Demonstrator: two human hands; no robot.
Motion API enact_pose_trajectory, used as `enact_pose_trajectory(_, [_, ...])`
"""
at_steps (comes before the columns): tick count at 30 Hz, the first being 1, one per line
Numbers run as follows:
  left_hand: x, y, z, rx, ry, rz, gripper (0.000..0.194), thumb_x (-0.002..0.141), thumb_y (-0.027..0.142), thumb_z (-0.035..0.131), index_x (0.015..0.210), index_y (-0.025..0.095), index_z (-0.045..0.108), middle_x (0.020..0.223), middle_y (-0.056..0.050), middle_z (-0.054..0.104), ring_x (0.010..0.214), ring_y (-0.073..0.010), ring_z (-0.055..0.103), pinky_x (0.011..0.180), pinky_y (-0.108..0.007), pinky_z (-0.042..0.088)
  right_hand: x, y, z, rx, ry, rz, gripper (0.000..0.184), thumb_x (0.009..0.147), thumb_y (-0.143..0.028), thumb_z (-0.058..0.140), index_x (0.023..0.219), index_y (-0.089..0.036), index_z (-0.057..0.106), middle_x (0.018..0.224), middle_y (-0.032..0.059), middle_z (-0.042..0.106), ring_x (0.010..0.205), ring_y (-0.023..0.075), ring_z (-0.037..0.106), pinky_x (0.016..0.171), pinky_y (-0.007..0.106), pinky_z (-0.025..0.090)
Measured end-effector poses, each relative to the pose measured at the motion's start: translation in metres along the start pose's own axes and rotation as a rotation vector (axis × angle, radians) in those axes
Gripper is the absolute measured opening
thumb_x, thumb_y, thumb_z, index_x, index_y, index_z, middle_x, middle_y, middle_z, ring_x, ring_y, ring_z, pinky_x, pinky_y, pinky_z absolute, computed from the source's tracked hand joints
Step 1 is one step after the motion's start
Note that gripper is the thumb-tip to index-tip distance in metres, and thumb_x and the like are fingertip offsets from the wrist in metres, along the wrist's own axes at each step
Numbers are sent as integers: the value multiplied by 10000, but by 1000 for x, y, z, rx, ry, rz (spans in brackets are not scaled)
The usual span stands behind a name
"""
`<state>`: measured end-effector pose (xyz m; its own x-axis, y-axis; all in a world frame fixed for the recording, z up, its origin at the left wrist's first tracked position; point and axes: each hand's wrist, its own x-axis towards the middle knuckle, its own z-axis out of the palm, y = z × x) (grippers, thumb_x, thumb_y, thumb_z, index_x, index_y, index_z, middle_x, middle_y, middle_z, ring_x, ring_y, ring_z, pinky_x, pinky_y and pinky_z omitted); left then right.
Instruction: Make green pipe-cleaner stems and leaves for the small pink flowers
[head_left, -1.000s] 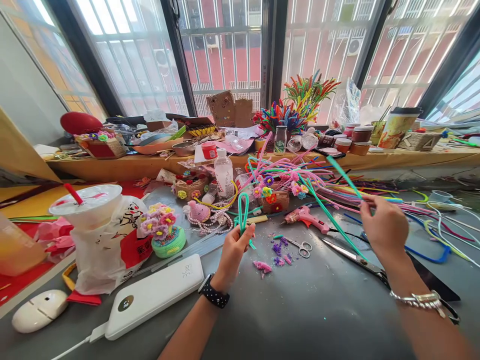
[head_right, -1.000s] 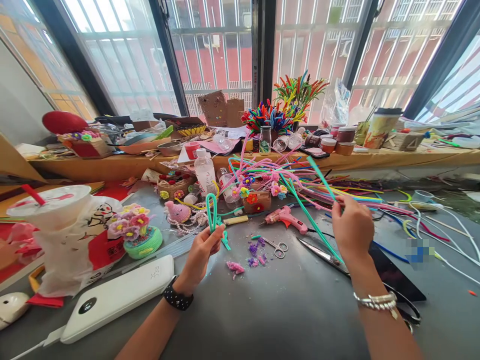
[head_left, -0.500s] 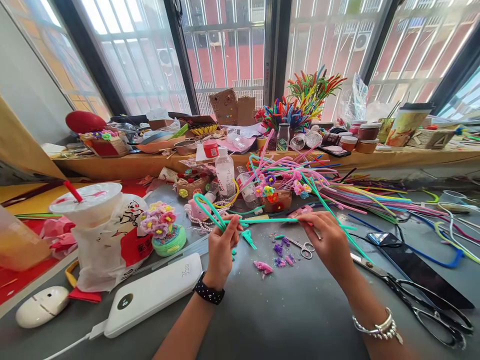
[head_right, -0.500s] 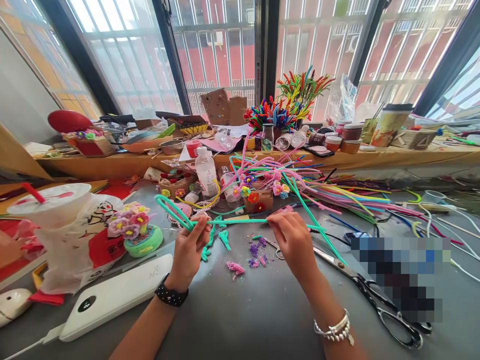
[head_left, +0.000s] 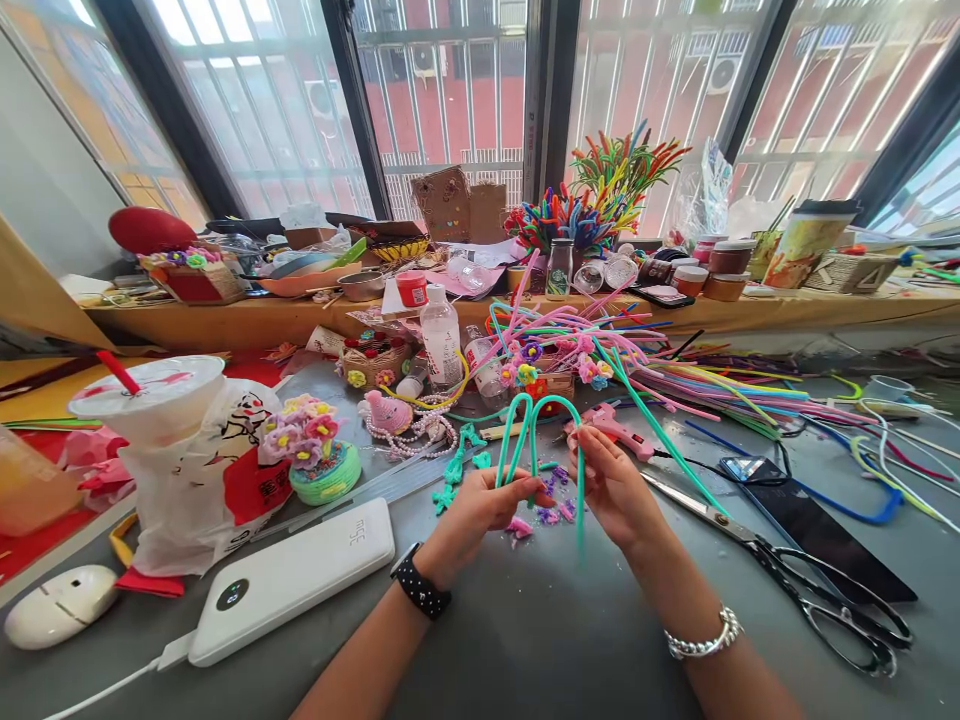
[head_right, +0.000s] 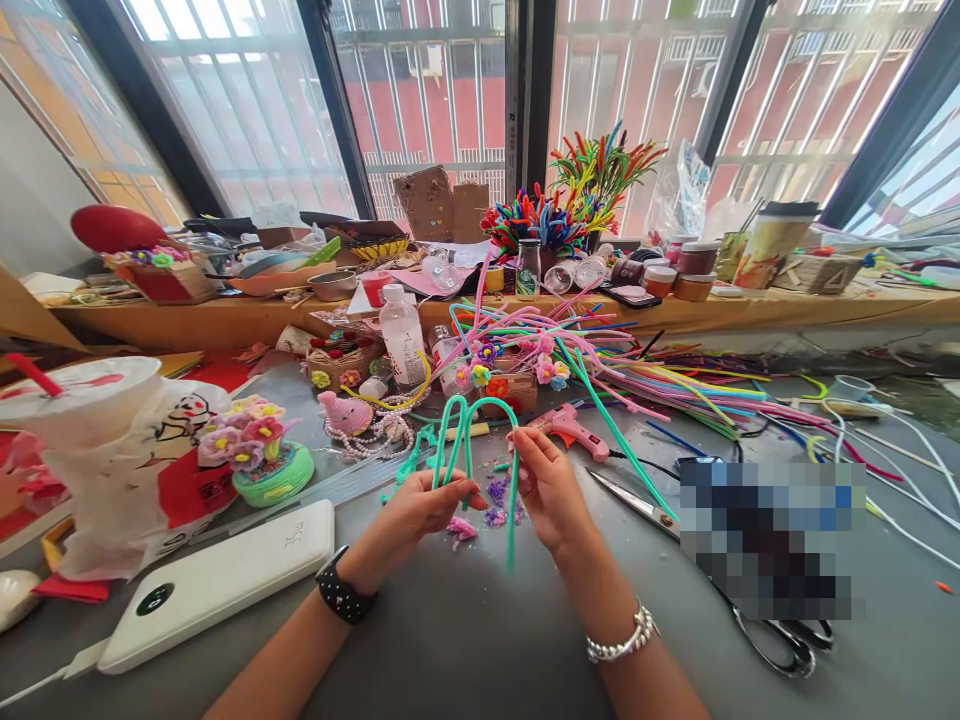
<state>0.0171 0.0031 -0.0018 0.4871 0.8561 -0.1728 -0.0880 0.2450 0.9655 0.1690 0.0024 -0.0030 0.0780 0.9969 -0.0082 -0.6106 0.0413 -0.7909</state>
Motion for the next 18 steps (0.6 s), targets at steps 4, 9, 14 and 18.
enact_pose_trajectory(4, [-1,-1,4,42,-26,-53,253,667,377,580,669,124,592,574,14,560,375,-9,214,383,-188,143,2,-2,0,87,2,25,84,603,-236,672,631,-188,609,590,-54,570,377,16,378,312,131,274])
enact_pose_trajectory(9, [-1,-3,4,111,-91,-104,262,645,382,600,628,121,582,499,45,451,390,-21,256,398,-195,157,7,0,-2,134,22,-26,91,621,-251,663,645,-197,594,587,-58,573,375,6,368,309,102,277])
enact_pose_trajectory(14, [-3,-3,4,127,-159,-105,313,682,409,552,621,106,601,409,78,294,387,-34,179,410,-221,106,9,1,-6,145,57,-45,102,628,-247,664,652,-178,592,584,-51,584,382,0,387,339,88,316])
enact_pose_trajectory(18, [-4,-2,5,147,-170,-73,363,727,429,483,679,99,626,481,25,466,385,-33,201,413,-226,128,10,2,-8,142,96,-57,115,611,-248,677,649,-171,601,581,-47,596,387,2,408,354,94,335])
